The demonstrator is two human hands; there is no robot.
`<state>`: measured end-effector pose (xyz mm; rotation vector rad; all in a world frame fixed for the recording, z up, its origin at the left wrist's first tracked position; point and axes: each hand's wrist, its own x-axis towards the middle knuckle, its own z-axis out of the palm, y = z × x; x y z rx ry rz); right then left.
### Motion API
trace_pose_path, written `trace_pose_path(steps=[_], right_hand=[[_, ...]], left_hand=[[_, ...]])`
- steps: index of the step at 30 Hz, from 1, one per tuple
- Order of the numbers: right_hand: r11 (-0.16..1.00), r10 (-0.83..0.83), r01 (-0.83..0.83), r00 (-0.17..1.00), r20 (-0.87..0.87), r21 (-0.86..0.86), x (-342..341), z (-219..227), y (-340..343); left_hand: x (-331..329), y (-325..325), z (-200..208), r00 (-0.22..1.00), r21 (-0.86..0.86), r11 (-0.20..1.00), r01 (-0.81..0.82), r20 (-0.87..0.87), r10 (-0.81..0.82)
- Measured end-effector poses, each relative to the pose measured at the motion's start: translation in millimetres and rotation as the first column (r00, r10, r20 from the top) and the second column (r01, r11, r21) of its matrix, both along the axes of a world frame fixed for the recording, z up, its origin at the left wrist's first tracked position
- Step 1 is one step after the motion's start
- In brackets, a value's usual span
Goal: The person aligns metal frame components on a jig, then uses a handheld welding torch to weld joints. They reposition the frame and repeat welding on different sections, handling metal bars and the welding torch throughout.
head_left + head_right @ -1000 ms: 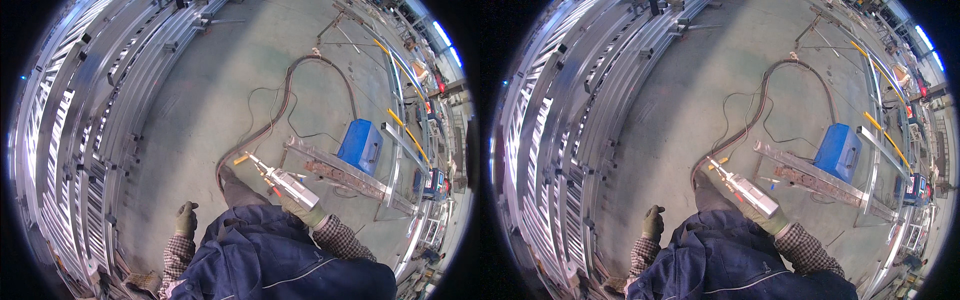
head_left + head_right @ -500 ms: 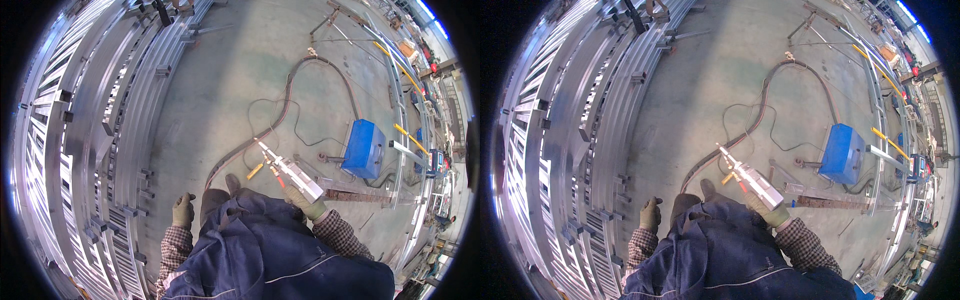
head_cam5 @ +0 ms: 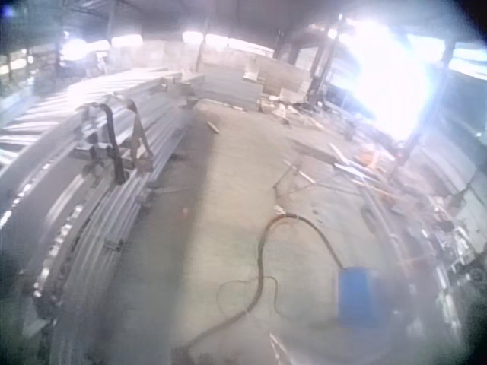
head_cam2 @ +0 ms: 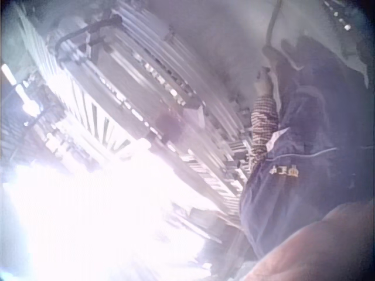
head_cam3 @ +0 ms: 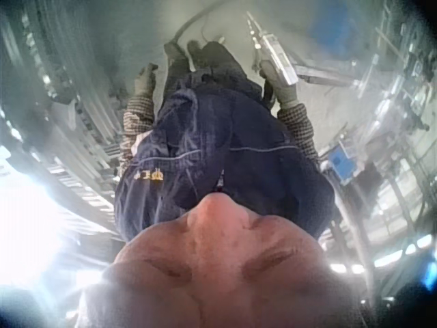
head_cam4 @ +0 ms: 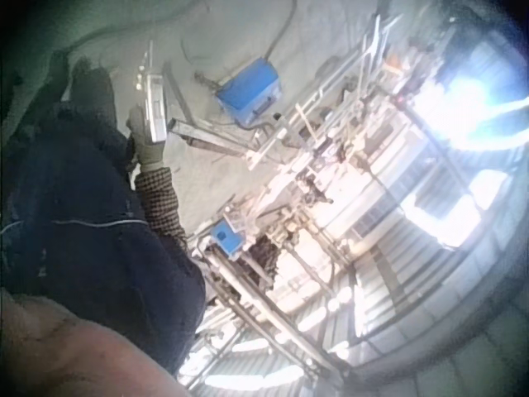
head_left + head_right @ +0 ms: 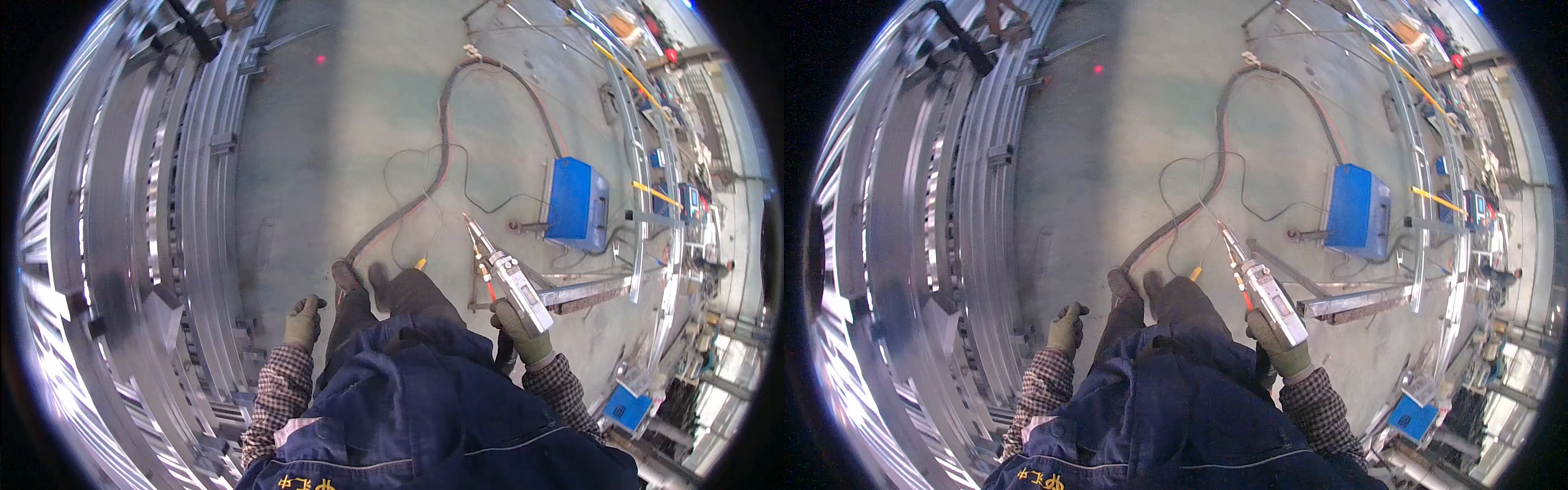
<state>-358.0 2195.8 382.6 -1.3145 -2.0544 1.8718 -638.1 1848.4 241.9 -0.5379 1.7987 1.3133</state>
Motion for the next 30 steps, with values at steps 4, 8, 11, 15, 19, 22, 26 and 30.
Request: trace_pose_path(steps=[4, 8, 11, 15, 19, 22, 26, 30], right_hand=[[0.994, -0.110, 0.110, 0.994, 0.021, 0.004, -11, 11, -12], [0.992, -0.121, 0.122, 0.991, 0.052, -0.013, -17, 2, -5], [0.993, -0.116, 0.116, 0.992, -0.044, 0.017, -17, -13, 1], [0.980, -0.200, 0.199, 0.978, -0.064, -0.019, -8, -36, 17], [0.969, -0.228, 0.230, 0.973, -0.029, 0.095, 1, -54, 40], [0.957, -0.264, 0.264, 0.964, -0.011, 0.118, -10, -65, 75], [0.934, -0.357, 0.353, 0.930, -0.081, -0.061, -42, -65, 124], [0.916, -0.392, 0.384, 0.918, -0.055, -0.119, -80, -67, 169]], left_hand=[[-24, 17, 4, 0.993, -0.023, 0.997, 0.078, 0.090, -0.075], [-40, 39, 13, 0.993, 0.006, 0.994, 0.106, 0.048, -0.106], [-61, 58, 17, 0.990, -0.020, 0.990, 0.138, 0.029, -0.137], [-94, 114, 4, 0.961, -0.080, 0.958, 0.276, 0.016, -0.275], [-112, 174, -7, 0.952, -0.044, 0.952, 0.303, 0.047, -0.301], [-118, 225, -9, 0.934, -0.057, 0.934, 0.354, -0.031, -0.356], [-131, 263, -4, 0.802, -0.102, 0.825, 0.555, -0.195, -0.564], [-159, 288, -5, 0.925, -0.128, 0.918, 0.376, -0.004, -0.379]])
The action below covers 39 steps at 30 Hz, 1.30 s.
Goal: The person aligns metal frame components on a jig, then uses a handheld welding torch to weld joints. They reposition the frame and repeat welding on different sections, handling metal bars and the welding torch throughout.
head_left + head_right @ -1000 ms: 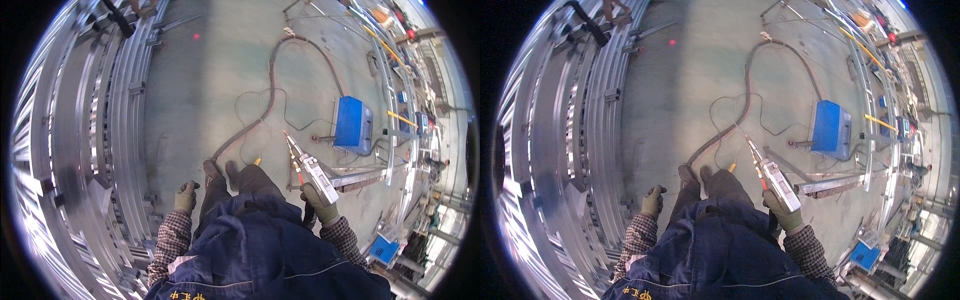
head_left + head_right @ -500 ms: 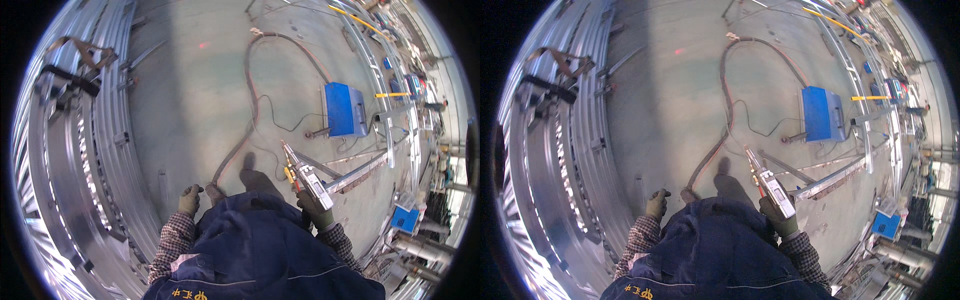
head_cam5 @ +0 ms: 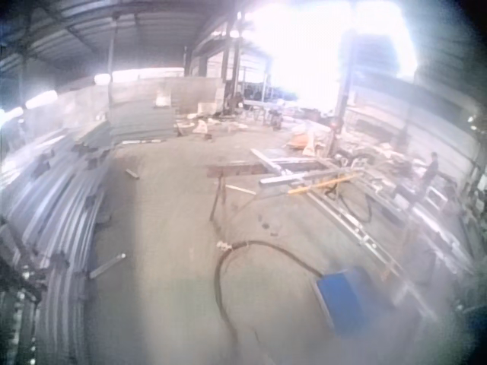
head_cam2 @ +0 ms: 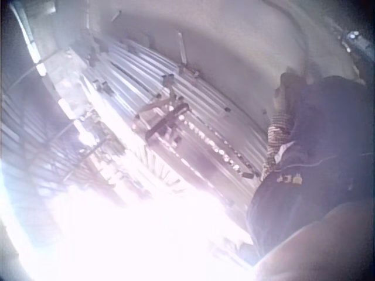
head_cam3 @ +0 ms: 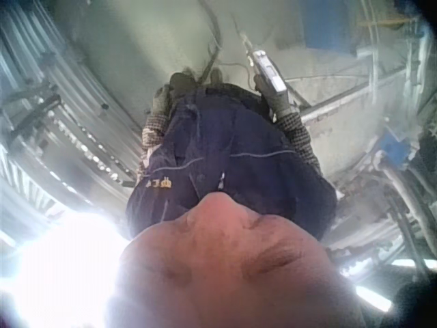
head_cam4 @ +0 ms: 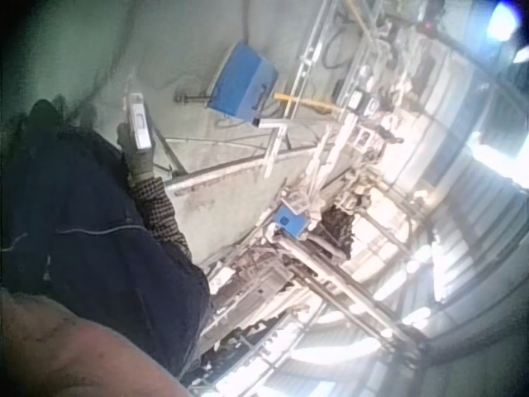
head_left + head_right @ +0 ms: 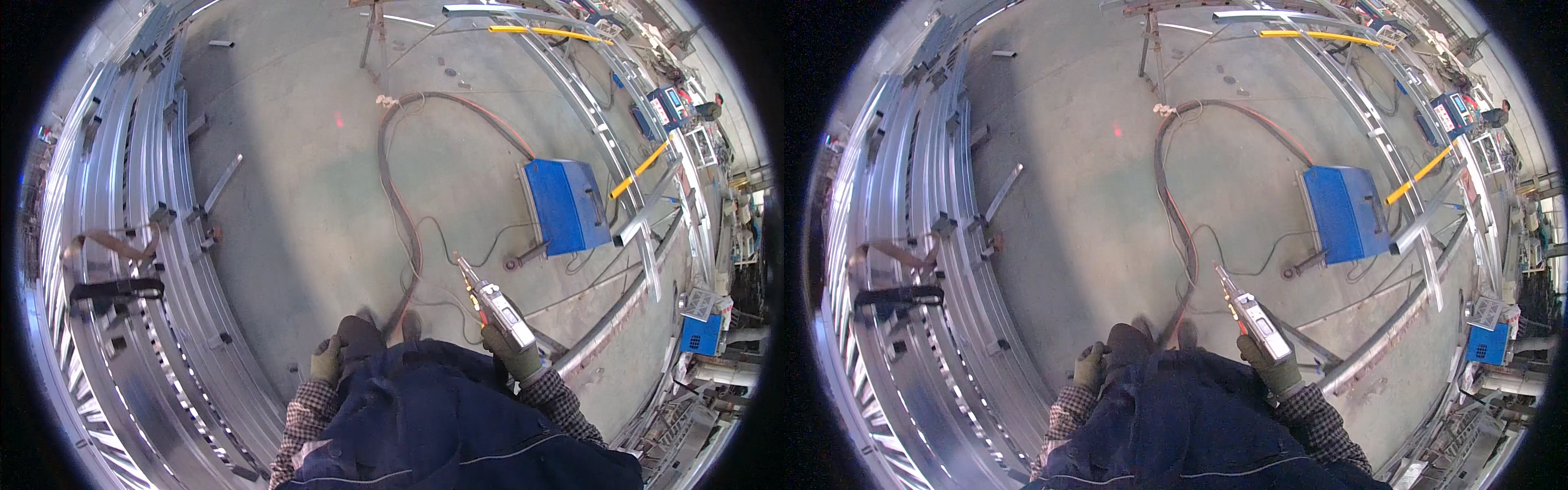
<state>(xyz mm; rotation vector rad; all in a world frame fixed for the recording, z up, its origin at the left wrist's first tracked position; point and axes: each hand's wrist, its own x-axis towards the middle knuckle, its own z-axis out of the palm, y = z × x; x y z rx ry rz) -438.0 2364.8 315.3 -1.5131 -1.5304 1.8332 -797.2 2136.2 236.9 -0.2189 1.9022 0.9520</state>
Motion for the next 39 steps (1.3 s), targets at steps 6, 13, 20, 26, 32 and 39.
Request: trace_pose_path(steps=[6, 13, 20, 26, 32, 39], right_hand=[[0.983, -0.118, 0.117, 0.993, 0.003, -0.142, -67, -23, 66], [0.991, -0.126, 0.126, 0.992, 0.010, 0.036, -164, 6, 139], [0.931, -0.360, 0.360, 0.933, 0.013, -0.064, -237, 17, 210], [0.924, -0.343, 0.342, 0.939, -0.024, 0.169, -298, 2, 296], [0.938, -0.290, 0.283, 0.957, 0.007, 0.201, -350, 15, 424], [0.945, -0.302, 0.301, 0.953, -0.008, 0.130, -395, 21, 516]], left_hand=[[-83, 55, -17, 0.997, -0.002, 0.999, -0.043, 0.068, 0.043], [-215, 199, -7, 0.967, -0.041, 0.971, 0.235, -0.088, -0.238], [-328, 353, 5, 0.943, 0.065, 0.942, 0.328, -0.069, -0.324], [-365, 453, -11, 0.926, 0.046, 0.925, 0.378, -0.005, -0.378], [-410, 554, -16, 0.870, 0.046, 0.870, 0.491, -0.072, -0.487], [-465, 635, -15, 0.918, 0.027, 0.918, 0.396, 0.003, -0.396]])
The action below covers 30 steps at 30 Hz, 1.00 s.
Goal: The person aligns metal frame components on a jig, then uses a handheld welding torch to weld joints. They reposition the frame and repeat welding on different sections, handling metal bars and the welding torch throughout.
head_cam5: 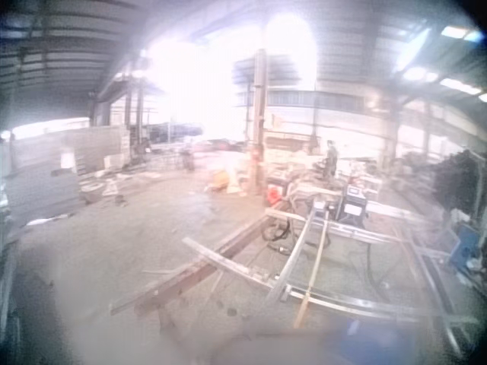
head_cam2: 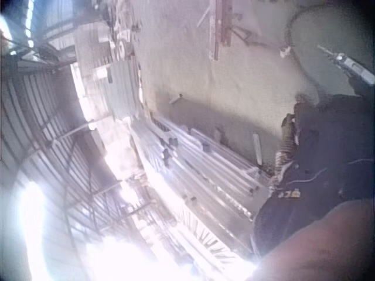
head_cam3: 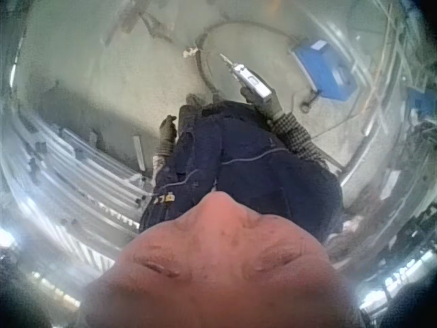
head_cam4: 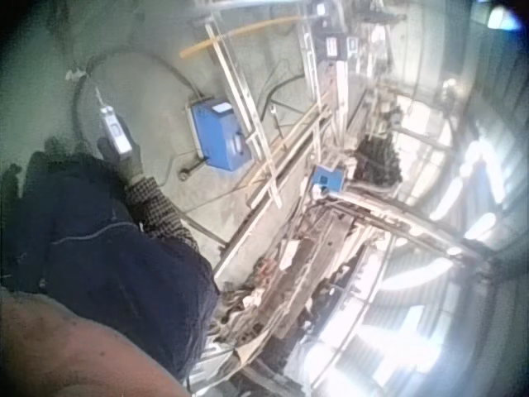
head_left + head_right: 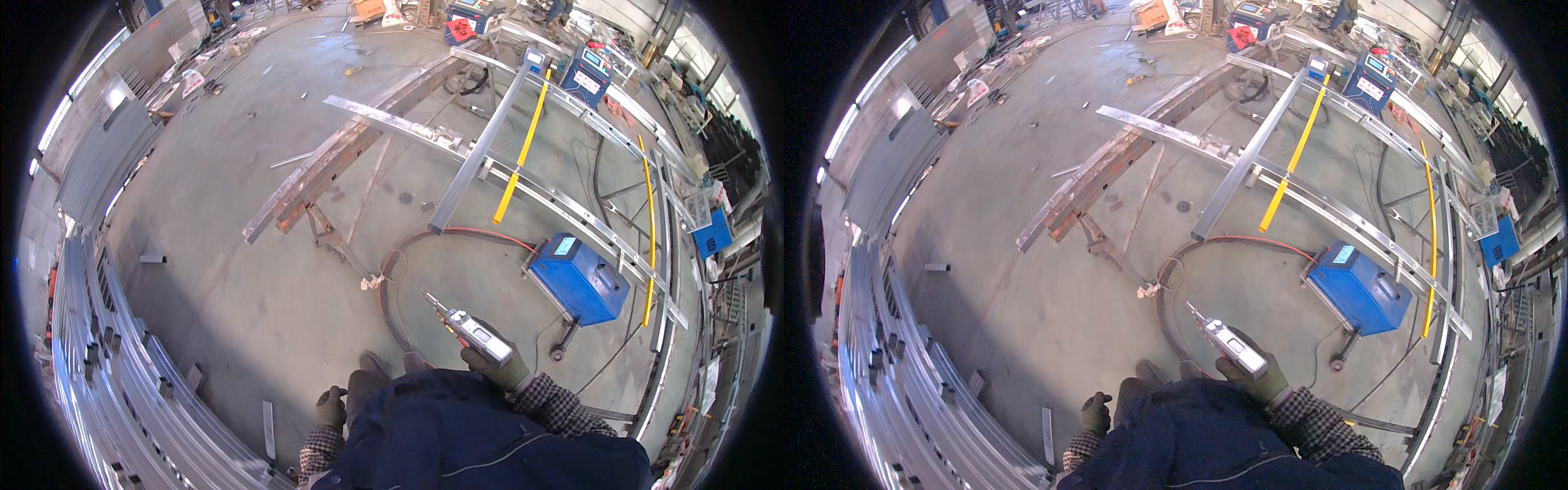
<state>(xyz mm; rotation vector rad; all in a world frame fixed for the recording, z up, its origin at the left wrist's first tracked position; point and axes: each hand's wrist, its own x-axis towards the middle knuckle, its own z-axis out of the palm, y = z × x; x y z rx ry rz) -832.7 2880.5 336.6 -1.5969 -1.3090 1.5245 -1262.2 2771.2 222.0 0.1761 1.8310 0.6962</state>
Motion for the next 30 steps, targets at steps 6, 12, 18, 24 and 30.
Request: trace_pose_path(steps=[6, 12, 18, 24, 30], right_hand=[[0.979, -0.020, 0.002, 0.996, 0.083, 0.204, -68, -10, 74], [1.000, 0.015, -0.016, 0.996, 0.085, 0.005, -154, -6, 165], [0.997, -0.054, 0.047, 0.994, 0.100, 0.067, -222, 11, 256], [0.979, -0.113, 0.086, 0.983, 0.142, 0.183, -250, 17, 357], [0.958, -0.125, 0.026, 0.935, 0.333, 0.287, -252, -10, 470]], left_hand=[[-52, 89, -8, 0.999, -0.033, 0.999, 0.017, 0.043, -0.015], [-143, 168, 3, 1.000, 0.003, 1.000, 0.025, -0.006, -0.025], [-238, 243, 15, 0.970, 0.041, 0.987, 0.157, -0.195, -0.146], [-276, 310, 19, 0.999, -0.006, 1.000, 0.022, -0.050, -0.022], [-292, 376, 21, 0.997, 0.008, 1.000, 0.024, -0.069, -0.024]])
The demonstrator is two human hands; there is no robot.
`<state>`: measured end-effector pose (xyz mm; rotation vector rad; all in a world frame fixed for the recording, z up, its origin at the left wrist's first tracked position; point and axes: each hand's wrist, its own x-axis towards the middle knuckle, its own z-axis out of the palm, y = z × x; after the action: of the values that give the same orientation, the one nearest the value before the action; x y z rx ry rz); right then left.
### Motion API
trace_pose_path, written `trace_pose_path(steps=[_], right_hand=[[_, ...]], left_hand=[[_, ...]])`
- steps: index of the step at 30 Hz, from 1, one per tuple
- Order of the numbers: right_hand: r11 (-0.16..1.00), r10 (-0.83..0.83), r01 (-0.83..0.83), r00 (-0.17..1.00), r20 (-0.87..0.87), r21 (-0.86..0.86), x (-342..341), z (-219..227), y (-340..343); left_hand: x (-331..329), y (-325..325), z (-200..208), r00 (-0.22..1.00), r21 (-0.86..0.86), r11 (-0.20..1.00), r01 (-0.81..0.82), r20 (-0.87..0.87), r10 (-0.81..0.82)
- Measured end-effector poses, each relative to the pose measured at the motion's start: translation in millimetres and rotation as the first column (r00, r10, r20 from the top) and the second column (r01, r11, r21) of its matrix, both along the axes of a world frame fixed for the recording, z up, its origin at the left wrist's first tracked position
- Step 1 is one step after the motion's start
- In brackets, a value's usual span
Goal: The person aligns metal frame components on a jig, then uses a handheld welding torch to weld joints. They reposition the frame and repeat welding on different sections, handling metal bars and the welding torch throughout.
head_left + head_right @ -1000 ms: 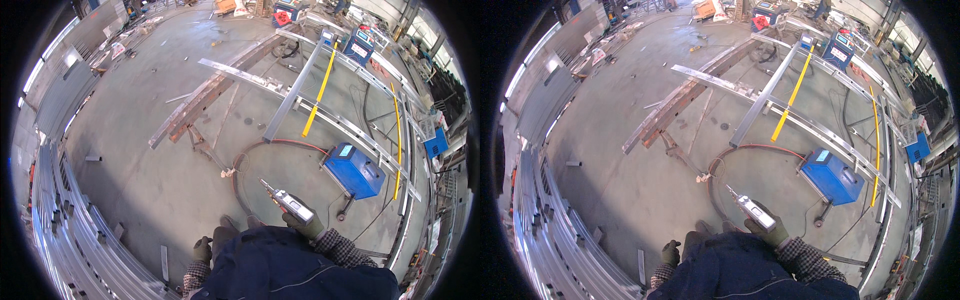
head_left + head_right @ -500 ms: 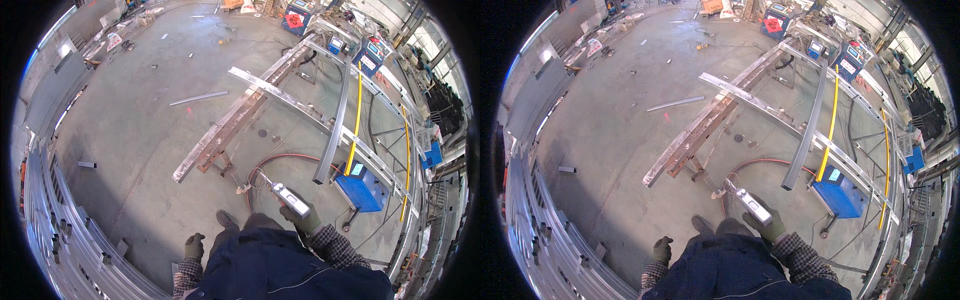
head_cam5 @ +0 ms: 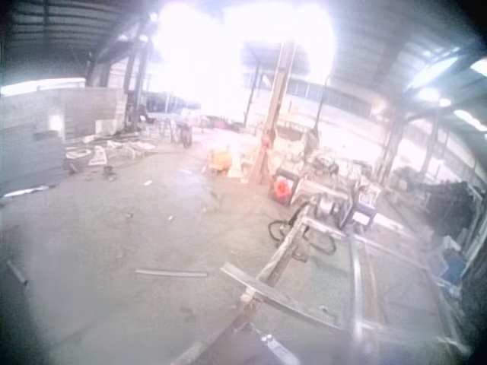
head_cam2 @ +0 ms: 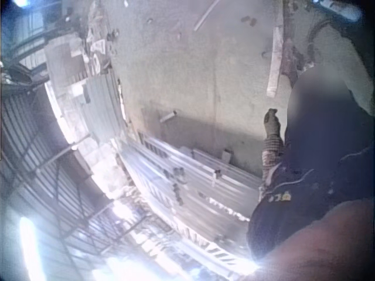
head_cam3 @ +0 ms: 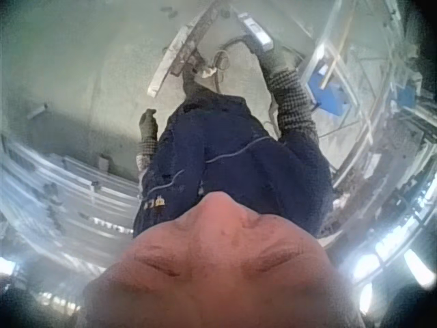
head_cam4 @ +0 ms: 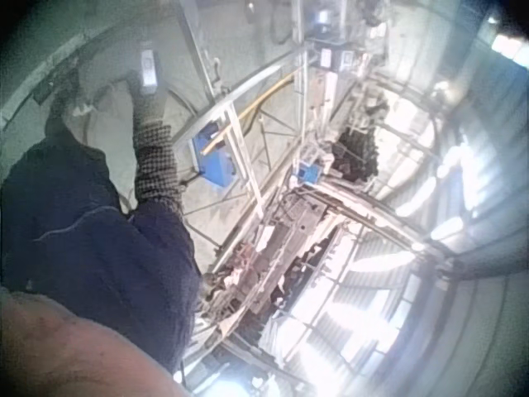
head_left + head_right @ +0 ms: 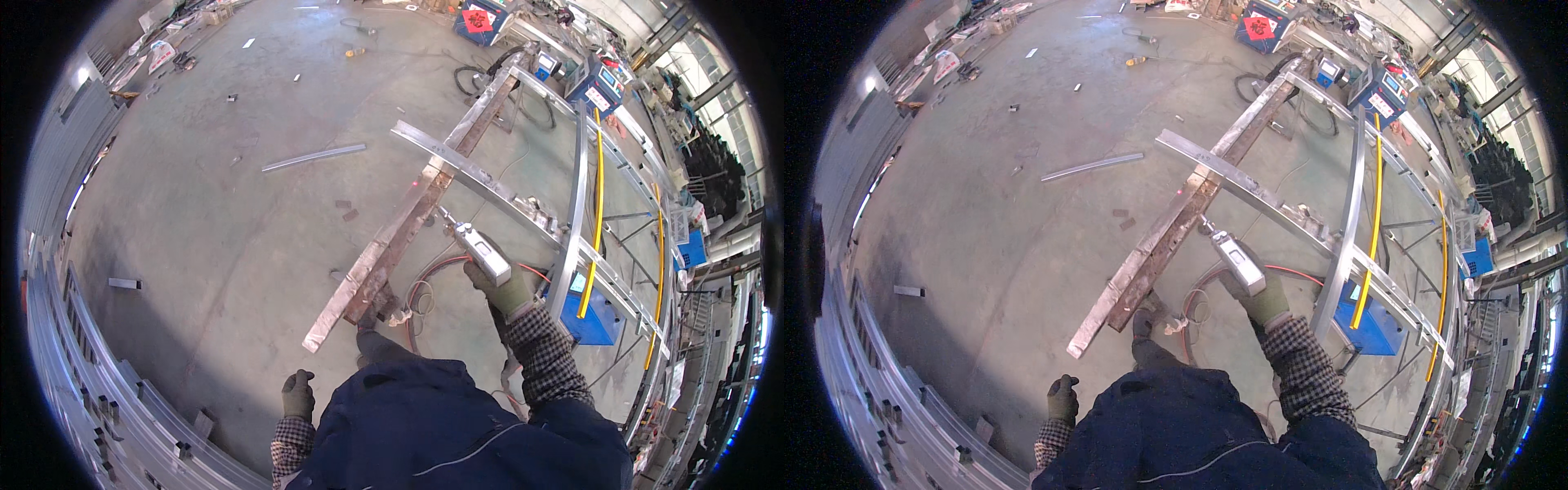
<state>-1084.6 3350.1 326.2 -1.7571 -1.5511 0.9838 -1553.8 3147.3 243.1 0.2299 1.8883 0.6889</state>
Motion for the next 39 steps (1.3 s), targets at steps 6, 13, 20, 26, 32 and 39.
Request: trace_pose_path(steps=[6, 13, 20, 26, 32, 39], right_hand=[[0.994, -0.093, 0.091, 0.995, -0.037, -0.058, 5, -28, 78], [0.995, -0.098, 0.100, 0.990, 0.106, -0.022, 8, -54, 114], [0.994, -0.076, 0.093, 0.970, 0.231, -0.063, 3, -56, 116], [0.996, -0.055, 0.072, 0.965, 0.258, -0.056, 0, -47, 117], [0.989, -0.038, 0.077, 0.956, 0.292, -0.123, -1, -47, 115], [0.991, -0.029, 0.066, 0.953, 0.302, -0.113, -2, -45, 118]], left_hand=[[-16, 65, 9, 0.991, 0.093, 0.991, 0.097, -0.100, -0.088], [-28, 104, -14, 0.964, 0.022, 0.971, 0.239, -0.126, -0.235], [-40, 132, -27, 0.925, -0.190, 0.908, 0.372, -0.001, -0.379], [-36, 141, -37, 0.761, -0.219, 0.740, 0.636, 0.017, -0.649], [-31, 152, -28, 0.696, -0.267, 0.669, 0.694, 0.008, -0.718], [-22, 162, -12, 0.791, -0.269, 0.746, 0.609, 0.133, -0.597]])
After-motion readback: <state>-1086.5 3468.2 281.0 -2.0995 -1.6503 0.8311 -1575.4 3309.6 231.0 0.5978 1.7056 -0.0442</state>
